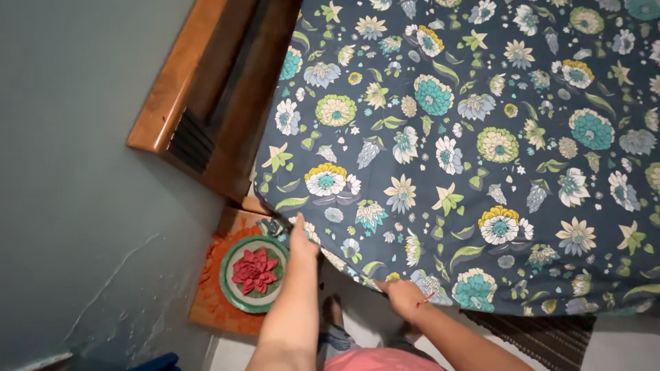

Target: The person spreads a floral-patterned fitted sheet over a mattress, tucking the edges under and smoothing the surface. The person moves around the bed to adjust the sheet on all sides.

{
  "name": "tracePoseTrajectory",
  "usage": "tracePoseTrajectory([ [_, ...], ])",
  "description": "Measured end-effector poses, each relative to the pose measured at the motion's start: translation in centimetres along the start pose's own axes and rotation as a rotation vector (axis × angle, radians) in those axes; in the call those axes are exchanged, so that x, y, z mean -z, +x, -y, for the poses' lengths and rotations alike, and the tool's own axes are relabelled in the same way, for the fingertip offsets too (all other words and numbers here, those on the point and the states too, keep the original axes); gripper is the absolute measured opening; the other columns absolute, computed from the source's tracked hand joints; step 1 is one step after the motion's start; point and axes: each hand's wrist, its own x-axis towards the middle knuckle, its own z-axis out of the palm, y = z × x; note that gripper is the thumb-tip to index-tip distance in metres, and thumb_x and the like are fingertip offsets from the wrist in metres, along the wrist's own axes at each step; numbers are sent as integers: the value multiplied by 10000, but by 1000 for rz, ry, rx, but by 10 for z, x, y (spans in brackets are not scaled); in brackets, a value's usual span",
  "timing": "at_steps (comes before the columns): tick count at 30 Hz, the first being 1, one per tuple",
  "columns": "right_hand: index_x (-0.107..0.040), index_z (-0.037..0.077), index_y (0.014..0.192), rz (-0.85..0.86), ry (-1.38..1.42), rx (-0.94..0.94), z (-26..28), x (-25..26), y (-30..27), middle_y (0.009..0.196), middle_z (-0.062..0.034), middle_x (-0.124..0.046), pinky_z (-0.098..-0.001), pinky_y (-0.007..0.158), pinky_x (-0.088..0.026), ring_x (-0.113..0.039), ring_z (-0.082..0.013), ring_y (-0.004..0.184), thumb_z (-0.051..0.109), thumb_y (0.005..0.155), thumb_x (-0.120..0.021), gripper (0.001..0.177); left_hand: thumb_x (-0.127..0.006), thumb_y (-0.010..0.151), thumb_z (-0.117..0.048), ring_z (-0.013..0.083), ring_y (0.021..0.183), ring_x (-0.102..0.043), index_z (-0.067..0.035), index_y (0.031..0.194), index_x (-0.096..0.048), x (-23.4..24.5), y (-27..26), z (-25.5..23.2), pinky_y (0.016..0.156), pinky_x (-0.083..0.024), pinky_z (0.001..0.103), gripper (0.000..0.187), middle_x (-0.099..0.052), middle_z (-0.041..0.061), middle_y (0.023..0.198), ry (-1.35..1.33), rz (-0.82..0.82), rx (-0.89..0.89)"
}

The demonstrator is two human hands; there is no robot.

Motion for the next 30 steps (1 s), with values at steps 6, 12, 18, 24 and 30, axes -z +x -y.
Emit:
tracePoseTrajectory([
  [6, -592, 259, 1418, -14, 21, 109, 15, -3, 8, 1121, -181, -717, -493, 855, -560, -717, -368, 967, 89, 847, -534, 599, -710, 967, -355, 319, 1011, -707, 8, 1264, -659, 9, 6, -80, 940, -562, 492, 472, -726, 156, 1188, 429, -326, -228],
  [12, -616, 204, 1393, 136, -116, 103, 35, -9, 27, 1085, -198, -728, -480, 866, -562, -717, -365, 989, 140, 975, -490, 442, -699, 983, -500, 428, 1034, -669, 50, 1234, -657, 63, -63, -111, 952, -498, 547, 606, -700, 272, 1180, 1025, -1283, -238],
  [18, -656, 178, 1322, 168, -258, 135, 43, -25, 43, 1054, -203, -736, -493, 848, -575, -721, -373, 986, 119, 977, -478, 393, -649, 1001, -410, 452, 1031, -689, -112, 1219, -702, 79, -83, -123, 917, -521, 563, 374, -747, 205, 1135, 1437, -1160, -531],
  [24, -617, 178, 1362, 177, -184, 76, 26, -49, 61, 1056, -203, -733, -494, 836, -579, -725, -366, 980, 102, 984, -462, 415, -630, 1002, -432, 441, 1023, -705, -162, 1238, -655, 78, -95, -140, 857, -545, 568, 359, -743, 212, 1097, 1852, -1060, -362],
  [30, -663, 180, 1312, 454, -247, 32, 38, -67, 66, 1192, -176, -701, -503, 911, -567, -687, -361, 1107, 70, 911, -556, 429, -646, 954, -463, 433, 1095, -674, -191, 1242, -659, 82, -101, -154, 907, -537, 549, 396, -710, 200, 1186, 1887, -990, -221],
])
